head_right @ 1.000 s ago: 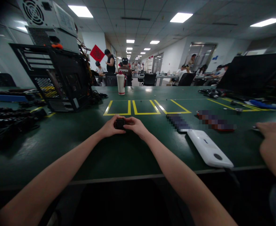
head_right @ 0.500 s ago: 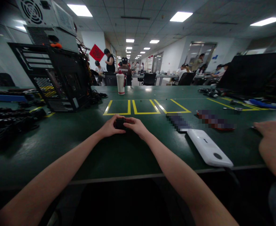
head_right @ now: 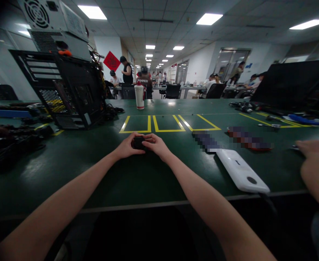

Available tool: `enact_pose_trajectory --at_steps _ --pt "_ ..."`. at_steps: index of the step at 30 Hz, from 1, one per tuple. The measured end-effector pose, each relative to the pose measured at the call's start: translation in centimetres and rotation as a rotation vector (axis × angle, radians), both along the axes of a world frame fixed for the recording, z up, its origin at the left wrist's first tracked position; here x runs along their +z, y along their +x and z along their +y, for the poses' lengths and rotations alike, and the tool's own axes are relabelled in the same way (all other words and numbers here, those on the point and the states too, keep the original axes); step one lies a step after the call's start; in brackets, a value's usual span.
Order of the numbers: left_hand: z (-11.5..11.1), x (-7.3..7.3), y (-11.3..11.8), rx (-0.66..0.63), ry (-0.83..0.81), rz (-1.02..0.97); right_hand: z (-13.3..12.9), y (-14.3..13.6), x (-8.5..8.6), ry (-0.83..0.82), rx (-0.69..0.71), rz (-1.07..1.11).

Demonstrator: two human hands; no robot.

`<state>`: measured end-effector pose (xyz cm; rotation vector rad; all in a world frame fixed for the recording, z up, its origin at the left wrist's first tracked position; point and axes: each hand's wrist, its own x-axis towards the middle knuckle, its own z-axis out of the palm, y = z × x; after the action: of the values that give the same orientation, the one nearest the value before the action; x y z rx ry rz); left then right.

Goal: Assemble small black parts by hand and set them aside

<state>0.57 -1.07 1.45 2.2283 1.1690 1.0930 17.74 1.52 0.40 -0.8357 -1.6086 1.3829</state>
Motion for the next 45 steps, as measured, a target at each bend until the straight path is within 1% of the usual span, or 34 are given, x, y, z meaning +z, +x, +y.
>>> enact_pose_trajectory --at_steps 2,7,11,16,19,25,29,34,41,45 --pt "0.01 -0.07 0.00 0.003 -0.008 0.000 0.06 0.07 0.10 0.000 0.009 -0.019" --pt "0.40 -0.54 0.00 0.009 -0.003 -0.016 -0.27 0.19 0.36 0.065 0.014 -0.017" --pt "0.48 -0.55 0.02 0.016 -0.003 -0.002 -0.34 0.09 0.14 0.030 0.018 -0.004" --pt "0.25 -0.31 0.05 0.017 -0.010 0.007 0.20 -0.09 -0.21 0.000 -0.033 -0.007" --pt "0.29 -0.40 -0.01 0.019 -0.008 0.011 0.33 0.04 -0.09 -0.050 -0.014 -0.034" --pt "0.48 -0.59 -0.05 0.015 0.007 0.001 -0.26 0.45 0.31 0.071 0.017 -0.050" --pt "0.39 -0.47 -0.02 0.027 0.002 0.012 -0.33 0.27 0.09 0.025 0.032 -0.012" --pt "0.39 -0.55 -0.03 0.018 0.008 -0.009 0.19 0.06 -0.29 0.027 -0.005 0.002" --pt "0.42 -0.62 -0.04 0.004 0.011 -0.024 -0.17 0.14 0.46 0.026 0.011 0.014" --pt "0.35 -0.43 -0.06 0.004 0.022 -0.004 -0.50 0.17 0.40 -0.008 0.023 -0.004"
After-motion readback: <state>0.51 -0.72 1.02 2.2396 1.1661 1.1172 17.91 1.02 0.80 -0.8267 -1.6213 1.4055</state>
